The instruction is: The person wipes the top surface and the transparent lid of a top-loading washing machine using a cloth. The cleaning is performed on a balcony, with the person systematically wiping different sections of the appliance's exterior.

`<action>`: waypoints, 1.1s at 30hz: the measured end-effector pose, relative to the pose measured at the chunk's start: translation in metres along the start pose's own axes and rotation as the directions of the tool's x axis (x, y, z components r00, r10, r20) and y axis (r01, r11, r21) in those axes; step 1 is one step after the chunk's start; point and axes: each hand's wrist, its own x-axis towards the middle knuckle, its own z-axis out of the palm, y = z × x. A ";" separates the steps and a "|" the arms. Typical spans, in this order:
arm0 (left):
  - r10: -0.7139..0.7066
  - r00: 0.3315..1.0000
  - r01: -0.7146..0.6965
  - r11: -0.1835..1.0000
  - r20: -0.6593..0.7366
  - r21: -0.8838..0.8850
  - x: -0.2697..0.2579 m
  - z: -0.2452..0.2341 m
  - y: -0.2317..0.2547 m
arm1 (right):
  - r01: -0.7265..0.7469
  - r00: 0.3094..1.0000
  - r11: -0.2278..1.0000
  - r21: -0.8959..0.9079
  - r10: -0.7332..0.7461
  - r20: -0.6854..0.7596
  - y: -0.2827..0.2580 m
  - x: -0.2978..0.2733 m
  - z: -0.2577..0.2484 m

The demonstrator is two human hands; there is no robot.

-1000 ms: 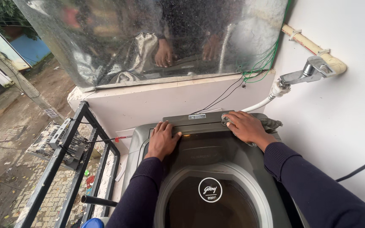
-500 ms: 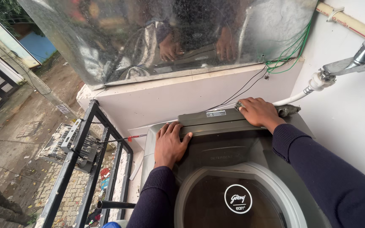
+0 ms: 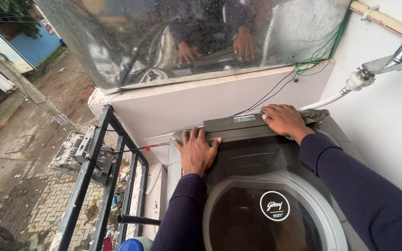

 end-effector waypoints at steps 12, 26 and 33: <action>-0.053 0.999 0.053 0.996 -0.002 -0.069 0.000 0.000 0.000 | 0.027 0.993 0.999 -0.023 -0.024 0.115 -0.095 -0.012 -0.006; 0.100 0.979 -0.139 0.964 -0.178 -0.225 0.005 0.037 -0.053 | 0.299 0.950 0.947 0.115 -0.307 0.060 -0.137 -0.033 -0.015; 0.054 0.987 -0.096 0.952 -0.149 -0.292 -0.003 0.022 -0.046 | 0.154 0.982 0.985 0.074 -0.161 0.098 -0.156 -0.001 -0.004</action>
